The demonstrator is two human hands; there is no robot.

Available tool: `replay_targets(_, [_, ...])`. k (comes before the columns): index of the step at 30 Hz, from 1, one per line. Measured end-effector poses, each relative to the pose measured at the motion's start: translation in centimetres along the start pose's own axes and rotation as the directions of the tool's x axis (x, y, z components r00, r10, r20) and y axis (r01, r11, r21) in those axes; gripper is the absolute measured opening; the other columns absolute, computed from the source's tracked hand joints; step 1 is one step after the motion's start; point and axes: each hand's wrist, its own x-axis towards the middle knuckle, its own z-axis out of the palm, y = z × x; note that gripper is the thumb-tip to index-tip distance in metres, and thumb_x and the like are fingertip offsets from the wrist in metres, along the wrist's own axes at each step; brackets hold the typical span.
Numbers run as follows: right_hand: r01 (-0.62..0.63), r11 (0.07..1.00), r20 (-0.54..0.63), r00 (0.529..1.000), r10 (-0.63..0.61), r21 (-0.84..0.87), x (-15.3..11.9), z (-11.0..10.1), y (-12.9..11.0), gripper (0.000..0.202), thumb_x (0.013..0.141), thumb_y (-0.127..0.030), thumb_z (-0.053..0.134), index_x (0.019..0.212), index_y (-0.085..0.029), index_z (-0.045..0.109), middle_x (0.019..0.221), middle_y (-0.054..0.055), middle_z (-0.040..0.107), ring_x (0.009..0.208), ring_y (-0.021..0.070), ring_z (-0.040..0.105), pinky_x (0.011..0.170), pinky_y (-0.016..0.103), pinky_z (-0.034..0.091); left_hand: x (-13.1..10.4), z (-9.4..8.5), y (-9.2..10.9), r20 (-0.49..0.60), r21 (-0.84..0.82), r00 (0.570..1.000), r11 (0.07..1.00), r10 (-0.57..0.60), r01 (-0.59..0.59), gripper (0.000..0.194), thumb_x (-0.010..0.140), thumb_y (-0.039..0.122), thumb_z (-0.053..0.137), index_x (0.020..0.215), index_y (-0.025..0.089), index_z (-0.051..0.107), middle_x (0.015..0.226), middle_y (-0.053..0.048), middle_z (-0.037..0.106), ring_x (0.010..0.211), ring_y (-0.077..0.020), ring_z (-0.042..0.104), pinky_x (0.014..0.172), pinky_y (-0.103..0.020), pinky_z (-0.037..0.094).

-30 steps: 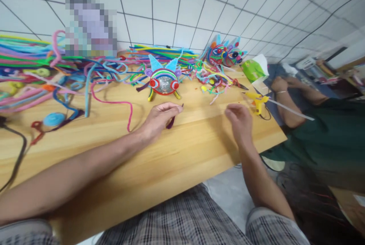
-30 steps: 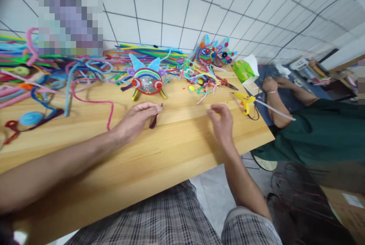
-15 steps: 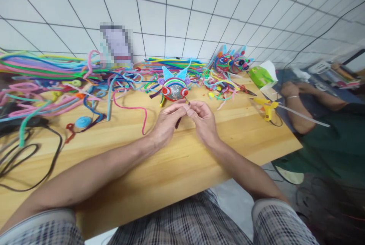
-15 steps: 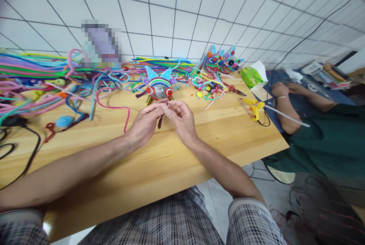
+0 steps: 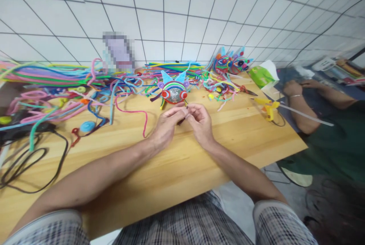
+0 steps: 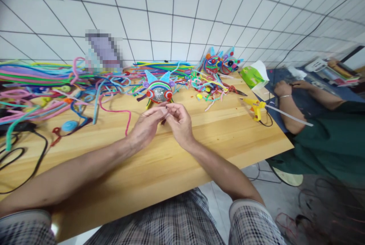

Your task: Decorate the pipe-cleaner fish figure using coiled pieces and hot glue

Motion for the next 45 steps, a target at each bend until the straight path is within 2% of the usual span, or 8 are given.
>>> replay_targets(5, [-0.061,0.997,-0.022,0.998,0.06,-0.045,-0.4,-0.2,0.3,0.029,0.091,-0.043,0.079,0.109,-0.026,0.064,0.089,-0.002,0.067,0.074,0.0139,0.061,0.066,0.027,0.053,0.2,-0.1,-0.4,-0.023,0.014,1.0,1.0,0.0,0.0,0.021,0.067,0.038,0.098,0.08,0.025,0.087,0.116,-0.005,0.079,0.111,-0.0218,0.066,0.1,-0.034,0.045])
replay_targets(8, [-0.041,0.994,-0.041,0.998,0.037,-0.104,-0.7,-0.3,0.3,0.024,0.094,-0.042,0.075,0.108,-0.025,0.066,0.091,-0.001,0.068,0.078,0.0144,0.061,0.07,0.027,0.053,0.3,-0.3,-0.5,-0.036,0.048,0.999,0.999,0.019,-0.017,0.024,0.066,0.04,0.098,0.078,0.023,0.086,0.117,-0.004,0.078,0.108,-0.0202,0.066,0.1,-0.033,0.046])
replay_targets(13, [-0.022,0.988,-0.058,0.998,0.013,-0.155,-0.9,-0.4,0.1,0.021,0.095,-0.041,0.069,0.107,-0.024,0.071,0.09,-0.001,0.068,0.075,0.0141,0.06,0.068,0.028,0.051,0.2,-0.4,-0.1,0.015,0.111,0.997,0.991,0.071,-0.072,0.028,0.069,0.043,0.097,0.08,0.021,0.085,0.091,-0.002,0.077,0.09,-0.0176,0.064,0.091,-0.031,0.048])
replay_targets(17, [-0.084,0.994,-0.055,0.995,0.08,-0.063,-0.9,-0.1,-0.4,0.024,0.092,-0.044,0.071,0.105,-0.024,0.073,0.079,-0.003,0.066,0.065,0.0138,0.056,0.058,0.027,0.048,0.2,-0.3,0.2,0.04,0.153,0.997,0.986,0.061,-0.067,0.033,0.069,0.047,0.096,0.074,0.018,0.081,0.074,-0.001,0.071,0.076,-0.0155,0.06,0.08,-0.03,0.048])
replay_targets(20, [-0.108,0.994,-0.05,0.993,0.108,-0.011,-0.7,0.0,-0.5,0.027,0.088,-0.047,0.076,0.102,-0.024,0.073,0.077,-0.003,0.069,0.069,0.0146,0.062,0.064,0.028,0.053,0.3,-0.3,0.3,0.079,0.145,0.996,0.988,0.047,-0.058,0.037,0.071,0.049,0.095,0.069,0.017,0.076,0.07,-0.001,0.067,0.071,-0.0148,0.058,0.074,-0.029,0.048])
replay_targets(32, [-0.191,0.975,-0.087,0.976,0.201,0.111,-0.5,-0.3,-0.5,0.028,0.083,-0.048,0.081,0.098,-0.025,0.078,0.083,-0.001,0.075,0.073,0.0151,0.068,0.069,0.03,0.057,0.5,-0.4,0.8,0.106,0.212,0.992,0.973,0.071,-0.092,0.039,0.073,0.052,0.093,0.068,0.018,0.075,0.068,-0.001,0.068,0.068,-0.0143,0.058,0.072,-0.029,0.05])
replay_targets(37, [-0.217,0.976,-0.072,0.973,0.217,0.012,0.4,-1.2,-1.3,0.021,0.082,-0.044,0.079,0.087,-0.024,0.077,0.069,-0.004,0.067,0.061,0.012,0.059,0.061,0.026,0.05,0.6,-0.7,0.8,0.109,0.322,0.993,0.943,0.051,-0.084,0.036,0.075,0.053,0.091,0.077,0.019,0.079,0.072,0.0,0.07,0.07,-0.0149,0.059,0.075,-0.029,0.05])
replay_targets(45, [-0.162,0.983,-0.009,0.987,0.162,-0.082,0.8,-2.0,-2.0,0.017,0.081,-0.038,0.079,0.084,-0.022,0.076,0.07,-0.003,0.072,0.064,0.0123,0.065,0.069,0.028,0.055,0.6,-0.7,0.8,0.156,0.349,0.988,0.935,0.007,-0.062,0.037,0.078,0.054,0.087,0.072,0.018,0.076,0.065,0.0,0.063,0.062,-0.0129,0.05,0.063,-0.028,0.041])
